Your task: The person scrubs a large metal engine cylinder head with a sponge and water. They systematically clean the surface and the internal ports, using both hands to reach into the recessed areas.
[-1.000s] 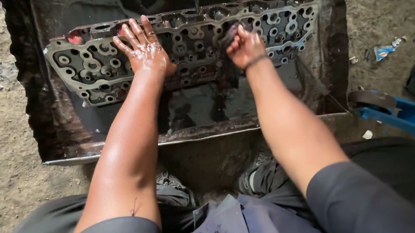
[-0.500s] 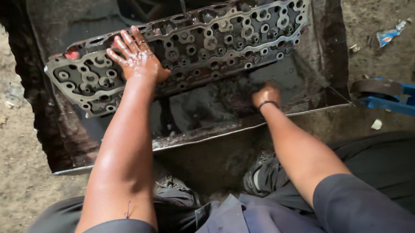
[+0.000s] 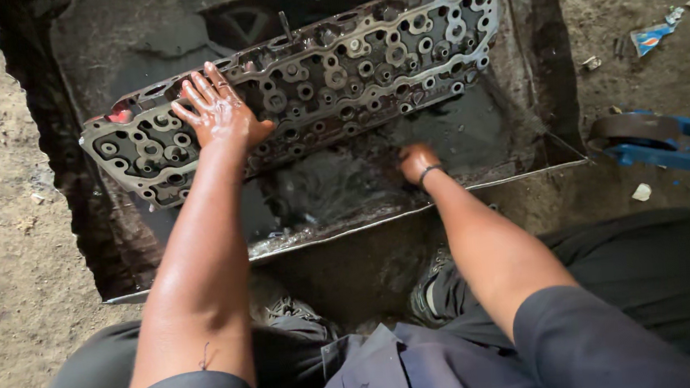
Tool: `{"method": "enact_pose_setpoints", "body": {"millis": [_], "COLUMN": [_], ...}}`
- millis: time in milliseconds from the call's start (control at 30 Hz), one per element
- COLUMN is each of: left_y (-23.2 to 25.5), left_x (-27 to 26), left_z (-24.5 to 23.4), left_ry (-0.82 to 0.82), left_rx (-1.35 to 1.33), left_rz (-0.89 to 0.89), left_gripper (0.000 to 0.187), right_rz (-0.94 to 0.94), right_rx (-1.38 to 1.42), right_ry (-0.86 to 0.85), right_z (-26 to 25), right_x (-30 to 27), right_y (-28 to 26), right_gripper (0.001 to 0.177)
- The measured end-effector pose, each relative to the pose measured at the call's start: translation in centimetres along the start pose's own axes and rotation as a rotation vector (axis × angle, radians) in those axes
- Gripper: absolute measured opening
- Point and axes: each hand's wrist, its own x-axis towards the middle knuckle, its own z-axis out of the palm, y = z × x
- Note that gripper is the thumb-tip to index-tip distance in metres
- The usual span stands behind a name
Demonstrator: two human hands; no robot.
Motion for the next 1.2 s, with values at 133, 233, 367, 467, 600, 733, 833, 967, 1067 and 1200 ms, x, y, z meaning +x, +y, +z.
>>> {"method": "enact_pose_setpoints", "body": {"millis": [133, 233, 367, 467, 600, 733, 833, 967, 1067, 1200], "left_y": [3.0, 7.3, 11.6, 12.7, 12.9, 13.9, 14.9, 15.4, 15.7, 15.9], "left_x": [-0.7, -2.2, -3.1, -2.0, 2.0, 3.7, 2.5, 1.9, 1.3, 1.2], "left_z": [1.9, 3.0, 3.3, 3.7, 4.2, 3.9, 2.6, 1.6, 0.9, 0.9], "left_ry": [0.342, 0.368, 0.332, 0.367, 0.505, 0.443, 0.083, 0.212, 0.144, 0.120], "left_rx": [-0.031, 0.061, 0.025, 0.080, 0.212, 0.317, 0.280, 0.347, 0.366, 0.394], "left_rz": [-0.059, 0.207, 0.409, 0.485, 0.510, 0.490, 0.382, 0.389, 0.373, 0.358], "left_gripper": [0.126, 0.114, 0.111, 0.111, 0.107, 0.104, 0.128, 0.127, 0.134, 0.130], "right_rz": [0.200, 0.109, 0.132, 0.204, 0.171, 0.284, -0.076, -0.160, -0.378, -0.424], "right_rx": [-0.029, -0.153, -0.034, 0.059, 0.134, -0.044, 0.345, 1.387, 1.521, 0.963], "right_ry": [0.392, 0.066, 0.160, 0.126, 0.289, 0.177, 0.364, 0.503, 0.426, 0.615], "right_z": [0.7, -0.8, -0.5, 0.3, 0.5, 1.2, 1.9, -2.6, -9.3, -16.2], "right_x": [0.6, 1.0, 0.0, 0.0, 0.5, 1.5, 1.8, 4.2, 3.9, 4.7], "right_y": [0.3, -0.4, -0.5, 0.4, 1.5, 2.7, 3.1, -1.2, -5.8, -10.6], "right_gripper": [0.039, 0.043, 0.043, 0.034, 0.032, 0.027, 0.023, 0.018, 0.025, 0.027]}}
